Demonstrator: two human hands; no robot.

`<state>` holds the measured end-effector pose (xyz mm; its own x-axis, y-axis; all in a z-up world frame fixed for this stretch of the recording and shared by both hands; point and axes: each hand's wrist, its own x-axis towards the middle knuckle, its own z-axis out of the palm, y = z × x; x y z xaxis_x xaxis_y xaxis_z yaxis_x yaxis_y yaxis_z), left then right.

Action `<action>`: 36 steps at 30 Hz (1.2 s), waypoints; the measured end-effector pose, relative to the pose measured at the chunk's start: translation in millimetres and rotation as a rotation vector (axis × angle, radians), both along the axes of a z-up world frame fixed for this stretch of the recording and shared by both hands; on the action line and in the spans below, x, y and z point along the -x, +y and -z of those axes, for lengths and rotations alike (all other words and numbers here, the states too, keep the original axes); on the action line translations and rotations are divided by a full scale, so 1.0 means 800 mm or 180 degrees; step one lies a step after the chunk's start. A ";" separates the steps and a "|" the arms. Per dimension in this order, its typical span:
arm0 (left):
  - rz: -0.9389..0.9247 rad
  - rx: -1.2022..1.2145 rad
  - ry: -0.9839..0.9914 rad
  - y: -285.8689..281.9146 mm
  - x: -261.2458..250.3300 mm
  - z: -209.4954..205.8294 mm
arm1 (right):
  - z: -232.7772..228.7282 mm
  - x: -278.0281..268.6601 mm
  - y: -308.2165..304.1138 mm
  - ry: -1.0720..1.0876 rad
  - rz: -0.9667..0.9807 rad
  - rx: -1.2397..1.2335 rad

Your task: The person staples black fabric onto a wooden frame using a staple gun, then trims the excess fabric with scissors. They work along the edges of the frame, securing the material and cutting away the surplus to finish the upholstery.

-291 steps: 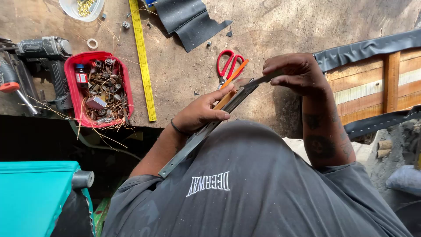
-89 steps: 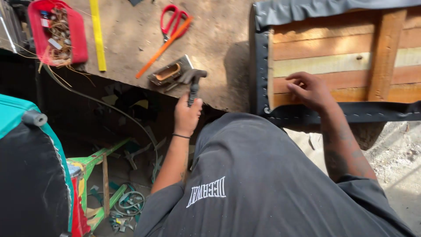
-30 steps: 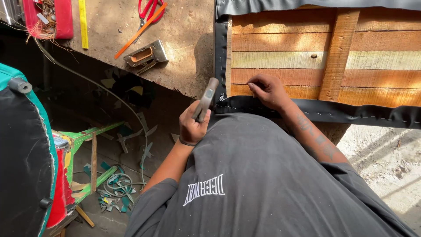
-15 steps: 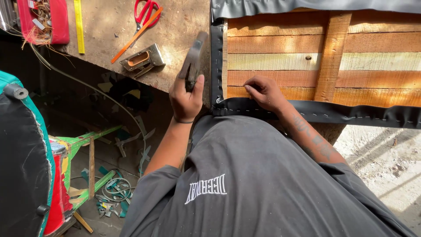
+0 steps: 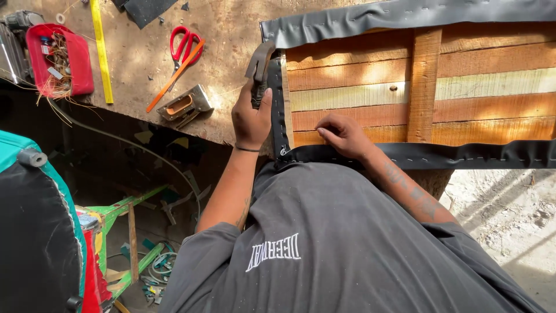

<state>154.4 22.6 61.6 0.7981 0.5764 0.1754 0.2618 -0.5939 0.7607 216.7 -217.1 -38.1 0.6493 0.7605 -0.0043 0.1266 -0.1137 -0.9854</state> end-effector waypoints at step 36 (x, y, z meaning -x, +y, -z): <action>-0.0867 -0.0161 0.0895 0.008 0.117 0.114 | -0.031 -0.016 -0.031 -0.0340 0.0135 -0.0350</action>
